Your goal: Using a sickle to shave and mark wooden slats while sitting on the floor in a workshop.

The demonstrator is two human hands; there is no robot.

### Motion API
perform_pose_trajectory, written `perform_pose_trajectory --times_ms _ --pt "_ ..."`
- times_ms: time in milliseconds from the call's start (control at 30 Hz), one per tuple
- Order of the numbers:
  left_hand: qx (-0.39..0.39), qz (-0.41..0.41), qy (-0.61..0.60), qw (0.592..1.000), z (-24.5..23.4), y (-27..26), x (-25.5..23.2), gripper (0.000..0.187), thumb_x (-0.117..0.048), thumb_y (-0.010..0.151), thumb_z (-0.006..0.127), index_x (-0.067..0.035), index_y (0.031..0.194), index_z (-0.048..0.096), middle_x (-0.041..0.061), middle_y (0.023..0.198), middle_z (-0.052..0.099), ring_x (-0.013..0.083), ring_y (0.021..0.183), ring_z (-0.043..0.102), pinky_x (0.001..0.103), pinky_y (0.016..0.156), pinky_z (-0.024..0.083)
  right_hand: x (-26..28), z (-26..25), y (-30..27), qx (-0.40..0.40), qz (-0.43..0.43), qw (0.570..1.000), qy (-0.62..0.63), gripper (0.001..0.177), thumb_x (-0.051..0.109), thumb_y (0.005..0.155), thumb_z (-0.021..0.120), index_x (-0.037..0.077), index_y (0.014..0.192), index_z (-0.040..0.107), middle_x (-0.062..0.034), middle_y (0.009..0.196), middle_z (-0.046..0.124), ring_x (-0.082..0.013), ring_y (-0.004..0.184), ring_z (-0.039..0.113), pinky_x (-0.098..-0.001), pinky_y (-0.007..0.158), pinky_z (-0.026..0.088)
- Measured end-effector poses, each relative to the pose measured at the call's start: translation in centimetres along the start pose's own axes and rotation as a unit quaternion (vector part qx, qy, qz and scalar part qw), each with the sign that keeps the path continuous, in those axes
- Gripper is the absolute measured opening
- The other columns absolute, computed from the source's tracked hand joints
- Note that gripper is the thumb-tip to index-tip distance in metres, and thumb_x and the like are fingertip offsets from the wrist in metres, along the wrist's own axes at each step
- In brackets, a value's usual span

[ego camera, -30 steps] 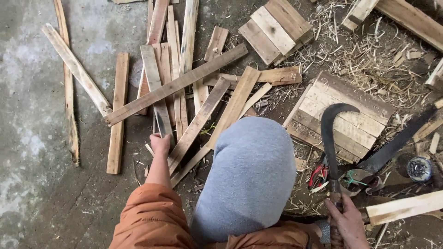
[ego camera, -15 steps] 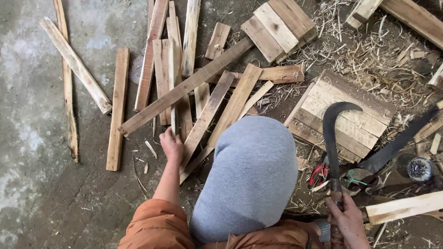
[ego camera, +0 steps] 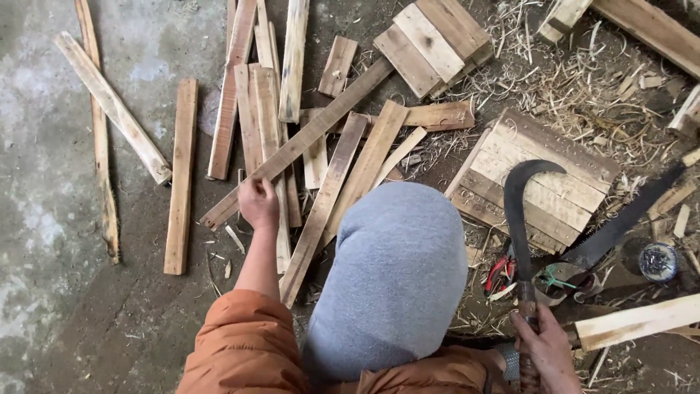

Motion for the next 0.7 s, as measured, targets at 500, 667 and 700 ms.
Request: perform_pose_trajectory --times_ms 500,667,700 --pt "0.216 -0.234 0.083 0.944 4.9 1.8 9.4 0.029 -0.029 0.092 0.060 -0.013 0.116 0.065 0.011 0.108 0.072 0.0331 0.101 0.067 0.045 0.085 0.052 -0.9 -0.3 1.1 0.000 0.012 0.997 -0.076 0.045 0.025 0.095 0.067 0.006 0.136 0.061 -0.0175 0.076 0.064 -0.0308 0.063 0.064 -0.0416 0.062 0.046" --pt "0.111 -0.361 -0.093 0.921 8.9 1.3 13.4 0.040 -0.030 0.079 0.070 -0.002 0.107 0.063 0.019 0.103 0.069 0.0307 0.096 0.066 0.037 0.090 0.054 -0.2 -0.1 0.3 -0.009 0.000 0.999 -0.031 0.041 0.015 0.093 0.070 0.001 0.131 0.064 -0.0206 0.091 0.067 -0.0307 0.073 0.062 -0.0410 0.065 0.049" --pt "0.112 -0.361 -0.092 0.921 8.5 1.4 12.7 0.040 -0.030 0.079 0.070 -0.002 0.107 0.063 0.019 0.103 0.069 0.0307 0.096 0.066 0.037 0.090 0.054 -0.2 -0.2 0.2 -0.009 0.001 0.999 -0.031 0.041 0.015 0.093 0.070 0.001 0.131 0.064 -0.0206 0.091 0.067 -0.0307 0.073 0.062 -0.0410 0.065 0.049"
Point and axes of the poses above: each hand's wrist, its own y-axis towards the middle knuckle, its own z-axis out of the palm, x = y × z, the point moved 3 cm from there along y, towards the middle knuckle
